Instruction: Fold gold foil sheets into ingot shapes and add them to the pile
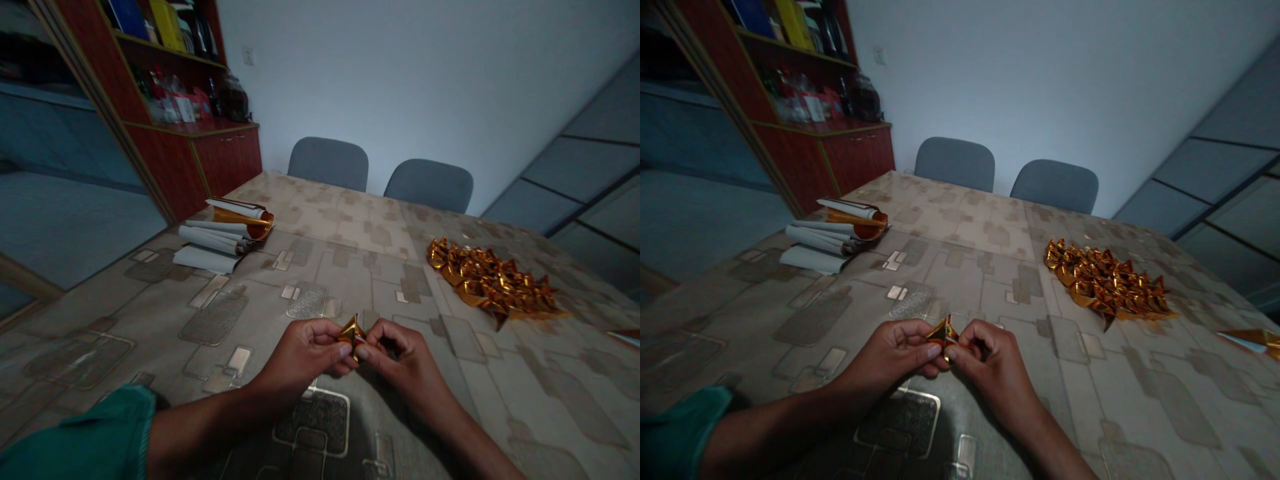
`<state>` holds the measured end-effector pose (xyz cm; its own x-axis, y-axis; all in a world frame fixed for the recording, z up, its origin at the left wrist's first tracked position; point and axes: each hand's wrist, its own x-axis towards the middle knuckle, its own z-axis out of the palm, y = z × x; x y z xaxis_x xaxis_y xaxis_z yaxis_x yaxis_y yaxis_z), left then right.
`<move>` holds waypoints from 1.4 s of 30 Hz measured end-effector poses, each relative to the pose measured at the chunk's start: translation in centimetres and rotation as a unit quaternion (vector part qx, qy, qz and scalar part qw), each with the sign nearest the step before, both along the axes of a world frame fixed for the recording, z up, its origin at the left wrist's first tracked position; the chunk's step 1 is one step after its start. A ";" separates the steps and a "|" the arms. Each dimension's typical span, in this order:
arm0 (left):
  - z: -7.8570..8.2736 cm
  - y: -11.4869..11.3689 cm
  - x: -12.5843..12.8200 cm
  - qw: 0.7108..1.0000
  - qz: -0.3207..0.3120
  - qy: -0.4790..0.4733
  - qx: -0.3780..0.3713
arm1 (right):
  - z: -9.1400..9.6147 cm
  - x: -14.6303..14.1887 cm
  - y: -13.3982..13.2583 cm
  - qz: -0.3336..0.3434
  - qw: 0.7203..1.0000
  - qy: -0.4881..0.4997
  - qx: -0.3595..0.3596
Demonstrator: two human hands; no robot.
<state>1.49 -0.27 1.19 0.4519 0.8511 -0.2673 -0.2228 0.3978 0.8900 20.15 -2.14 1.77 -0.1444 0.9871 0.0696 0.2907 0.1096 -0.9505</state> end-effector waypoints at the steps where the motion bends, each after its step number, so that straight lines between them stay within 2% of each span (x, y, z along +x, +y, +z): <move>1: 0.0 0.0 0.0 1.000 -0.001 0.000 -0.001 | 0.0 0.0 0.0 0.000 1.000 -0.003 0.001; 8: 0.0 -0.2 -0.1 1.000 0.000 0.009 0.005 | 0.4 0.0 -0.1 0.016 0.999 -0.040 0.028; 16: 0.1 -0.2 0.0 1.000 -0.004 0.022 -0.007 | 0.6 0.2 -0.1 0.029 0.988 -0.121 0.097; 24: -0.1 -0.2 0.1 0.999 -0.012 0.013 -0.029 | 0.5 0.1 -0.2 0.043 0.985 -0.134 0.098; 30: -0.1 -0.1 0.1 0.997 0.014 0.019 -0.073 | 1.7 0.6 -0.3 0.093 0.993 -0.061 0.045; 36: -0.3 -0.2 0.1 0.996 0.010 0.016 -0.083 | 1.6 0.2 0.0 0.066 0.986 -0.129 0.087; 42: -0.4 -0.2 0.1 0.997 0.010 0.024 -0.079 | 1.3 -0.1 0.0 0.068 0.985 -0.129 0.097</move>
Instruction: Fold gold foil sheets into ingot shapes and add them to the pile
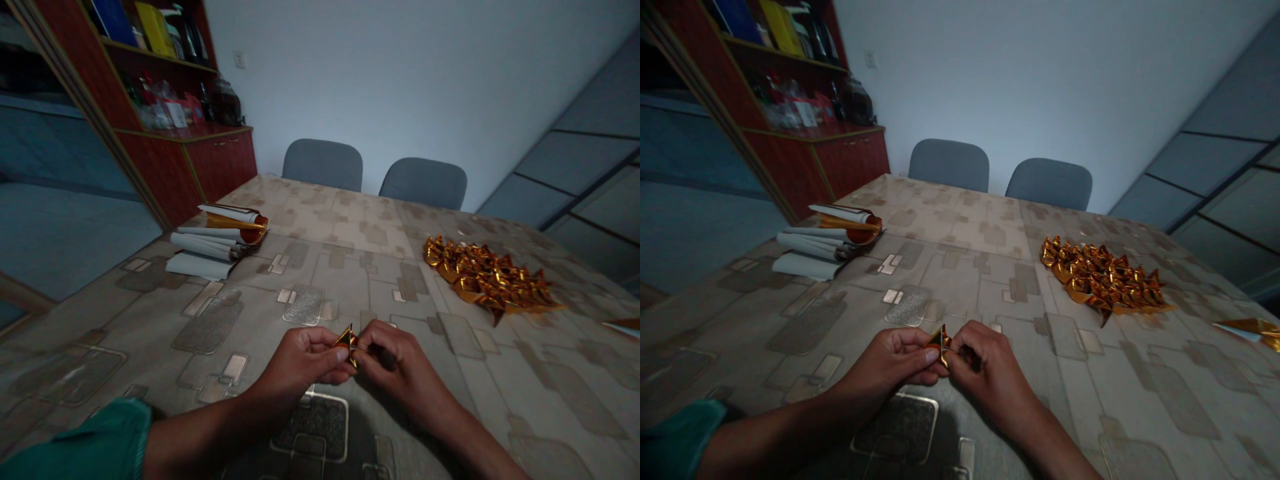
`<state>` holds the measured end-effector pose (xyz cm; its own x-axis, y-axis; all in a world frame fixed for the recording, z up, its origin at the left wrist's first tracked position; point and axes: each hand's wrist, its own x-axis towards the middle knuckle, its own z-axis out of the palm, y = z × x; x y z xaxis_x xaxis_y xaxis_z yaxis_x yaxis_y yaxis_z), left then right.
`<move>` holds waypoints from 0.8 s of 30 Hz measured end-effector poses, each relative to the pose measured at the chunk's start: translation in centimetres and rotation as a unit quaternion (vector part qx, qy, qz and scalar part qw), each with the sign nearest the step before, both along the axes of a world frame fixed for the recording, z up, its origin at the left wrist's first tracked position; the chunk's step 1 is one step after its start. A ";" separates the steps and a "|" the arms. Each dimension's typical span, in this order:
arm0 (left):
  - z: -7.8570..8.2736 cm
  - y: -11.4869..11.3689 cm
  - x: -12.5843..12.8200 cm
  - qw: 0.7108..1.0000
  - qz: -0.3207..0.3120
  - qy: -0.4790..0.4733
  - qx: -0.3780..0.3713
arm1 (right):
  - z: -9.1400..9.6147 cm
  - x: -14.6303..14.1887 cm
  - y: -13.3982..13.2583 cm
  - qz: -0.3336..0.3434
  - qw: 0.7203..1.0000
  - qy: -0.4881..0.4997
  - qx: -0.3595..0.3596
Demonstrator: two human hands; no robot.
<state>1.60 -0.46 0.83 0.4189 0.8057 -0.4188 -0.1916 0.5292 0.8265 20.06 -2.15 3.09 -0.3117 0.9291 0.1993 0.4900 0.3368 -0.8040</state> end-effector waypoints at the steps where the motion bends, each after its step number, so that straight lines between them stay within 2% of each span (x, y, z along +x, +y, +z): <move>1: 0.1 0.0 0.0 1.000 0.001 0.001 -0.001 | 0.0 0.0 0.0 -0.001 1.000 0.003 -0.004; 6: 0.2 0.0 0.0 1.000 0.004 -0.001 0.002 | 0.0 0.3 -0.3 -0.003 0.999 0.035 -0.026; 14: 0.2 -0.1 0.0 1.000 -0.009 0.008 0.002 | -0.3 0.2 -0.1 -0.016 0.999 0.024 -0.024; 20: 0.4 0.0 -0.2 1.000 0.008 -0.023 -0.006 | -0.1 0.3 -0.1 0.000 0.993 0.099 -0.066; 24: 0.3 0.0 -0.3 0.999 0.003 -0.041 -0.006 | -0.1 0.2 -0.1 -0.003 0.993 0.103 -0.062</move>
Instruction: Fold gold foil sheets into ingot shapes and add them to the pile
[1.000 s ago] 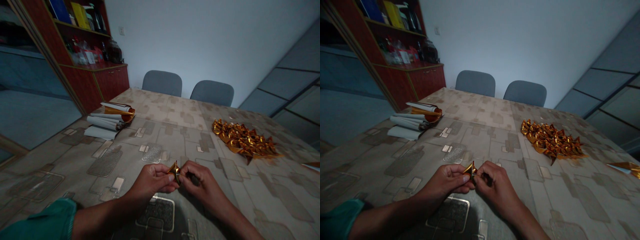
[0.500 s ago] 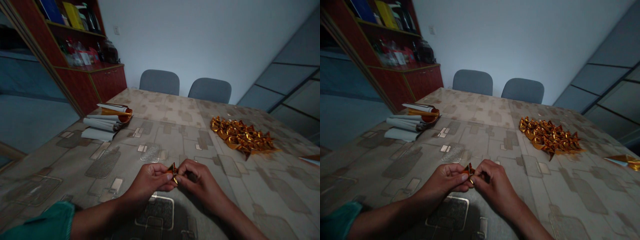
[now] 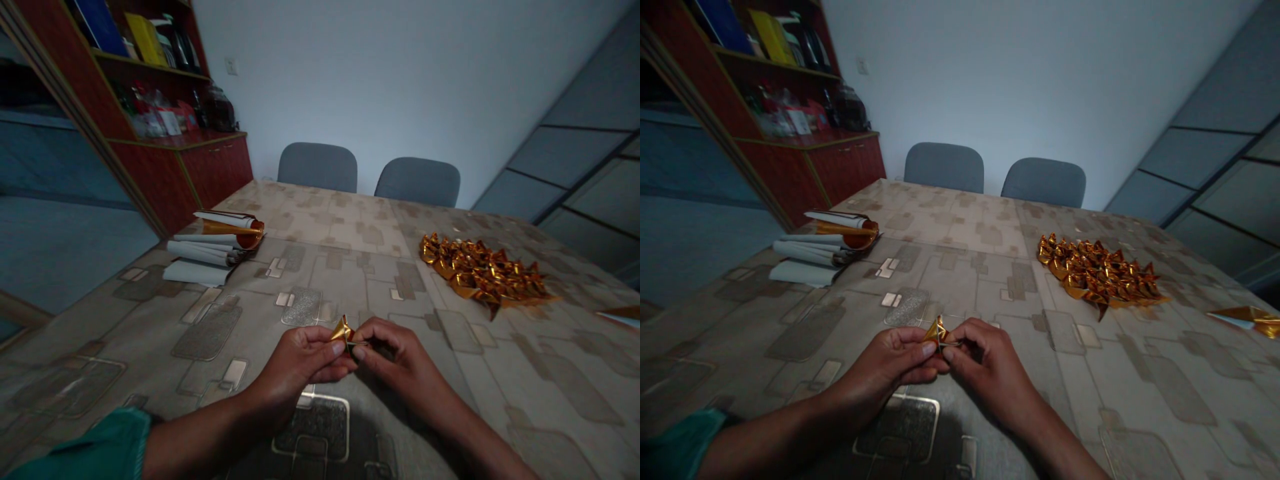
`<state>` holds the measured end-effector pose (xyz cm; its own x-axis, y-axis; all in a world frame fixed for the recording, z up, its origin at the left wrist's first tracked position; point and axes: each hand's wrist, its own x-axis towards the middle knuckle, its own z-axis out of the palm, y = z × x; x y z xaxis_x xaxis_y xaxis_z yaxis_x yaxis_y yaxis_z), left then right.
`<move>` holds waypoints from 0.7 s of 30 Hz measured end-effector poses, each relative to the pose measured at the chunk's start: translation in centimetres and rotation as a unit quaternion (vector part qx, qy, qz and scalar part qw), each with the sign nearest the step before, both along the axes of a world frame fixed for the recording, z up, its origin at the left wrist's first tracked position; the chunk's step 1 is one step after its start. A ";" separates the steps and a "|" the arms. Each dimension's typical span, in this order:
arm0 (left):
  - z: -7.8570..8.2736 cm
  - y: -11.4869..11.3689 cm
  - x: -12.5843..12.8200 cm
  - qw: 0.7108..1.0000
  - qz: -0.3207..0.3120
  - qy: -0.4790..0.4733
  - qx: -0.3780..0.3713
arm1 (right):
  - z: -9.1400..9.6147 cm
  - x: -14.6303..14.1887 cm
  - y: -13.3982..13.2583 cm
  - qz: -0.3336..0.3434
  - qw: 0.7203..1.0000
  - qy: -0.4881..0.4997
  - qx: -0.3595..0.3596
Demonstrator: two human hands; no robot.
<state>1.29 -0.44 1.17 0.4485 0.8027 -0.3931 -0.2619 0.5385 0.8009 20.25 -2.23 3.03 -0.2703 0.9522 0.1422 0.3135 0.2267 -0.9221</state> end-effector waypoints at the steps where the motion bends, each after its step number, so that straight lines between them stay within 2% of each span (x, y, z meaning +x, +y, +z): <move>1: 0.0 0.0 0.0 1.000 -0.003 0.001 0.000 | 0.0 -0.1 0.0 -0.001 1.000 -0.005 0.006; 9: -0.1 0.0 0.3 1.000 0.006 0.029 -0.008 | 0.0 -0.7 0.0 -0.007 1.000 -0.013 0.026; 13: -0.1 0.0 0.4 0.999 0.026 0.025 -0.002 | -0.3 -0.4 -0.1 -0.006 0.998 0.053 -0.024; 17: -0.1 -0.1 0.4 0.999 0.044 0.019 -0.002 | -0.7 -0.4 0.0 -0.052 0.990 0.112 -0.067; 21: -0.2 -0.1 0.5 0.998 0.052 0.022 -0.002 | -1.0 -1.0 0.1 -0.077 0.985 0.128 -0.087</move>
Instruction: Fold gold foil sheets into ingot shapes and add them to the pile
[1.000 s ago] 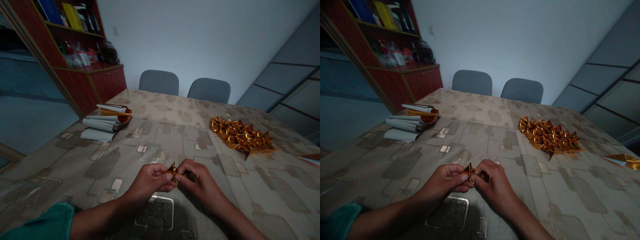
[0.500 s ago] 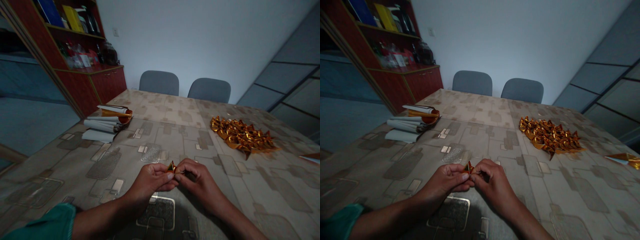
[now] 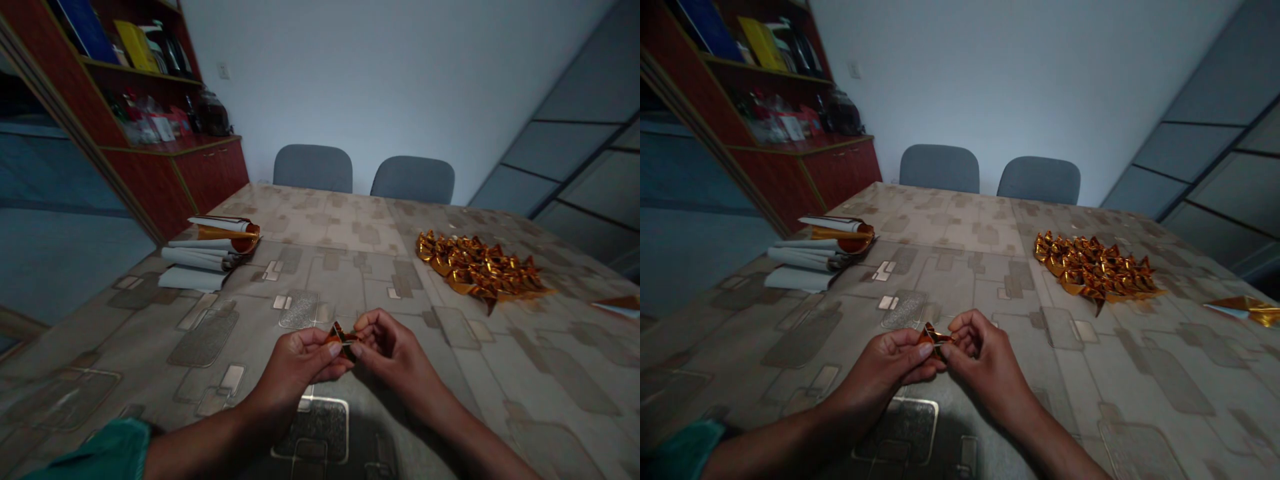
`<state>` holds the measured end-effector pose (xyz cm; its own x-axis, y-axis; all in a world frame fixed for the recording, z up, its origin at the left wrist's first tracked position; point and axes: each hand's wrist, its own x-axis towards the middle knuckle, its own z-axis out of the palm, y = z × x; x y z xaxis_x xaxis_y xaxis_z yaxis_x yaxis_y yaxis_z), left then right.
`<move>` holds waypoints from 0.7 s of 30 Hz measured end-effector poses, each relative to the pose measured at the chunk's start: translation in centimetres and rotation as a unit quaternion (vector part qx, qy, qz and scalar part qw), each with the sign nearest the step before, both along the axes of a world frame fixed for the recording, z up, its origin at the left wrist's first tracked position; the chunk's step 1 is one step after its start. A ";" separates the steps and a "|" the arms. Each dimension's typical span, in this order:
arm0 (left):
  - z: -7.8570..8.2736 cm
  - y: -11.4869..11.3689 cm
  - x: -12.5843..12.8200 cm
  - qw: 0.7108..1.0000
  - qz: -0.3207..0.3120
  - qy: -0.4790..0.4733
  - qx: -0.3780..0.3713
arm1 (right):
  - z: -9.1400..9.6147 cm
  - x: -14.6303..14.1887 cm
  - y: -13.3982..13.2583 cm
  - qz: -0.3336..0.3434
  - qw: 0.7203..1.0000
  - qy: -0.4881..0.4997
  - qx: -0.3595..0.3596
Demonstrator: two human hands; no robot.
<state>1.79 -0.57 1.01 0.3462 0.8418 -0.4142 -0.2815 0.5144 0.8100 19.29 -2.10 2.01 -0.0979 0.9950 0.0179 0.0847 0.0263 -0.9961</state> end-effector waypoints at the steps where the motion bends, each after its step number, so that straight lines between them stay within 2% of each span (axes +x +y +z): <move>1: 0.0 0.0 0.0 1.000 -0.001 0.001 0.000 | -0.1 -0.1 0.0 -0.003 1.000 0.002 -0.005; 15: -0.1 0.1 0.0 1.000 -0.002 -0.008 0.016 | -0.5 0.0 -0.1 0.014 0.998 0.049 0.022; 21: -0.1 -0.1 -0.2 1.000 -0.007 -0.006 0.021 | -0.3 0.4 0.0 0.031 0.996 0.089 -0.005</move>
<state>1.63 -0.70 0.89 0.3635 0.8531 -0.3743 -0.2849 0.4843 0.8272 19.69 -2.14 1.75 -0.1555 0.9874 0.0308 -0.0946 0.0162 -0.9954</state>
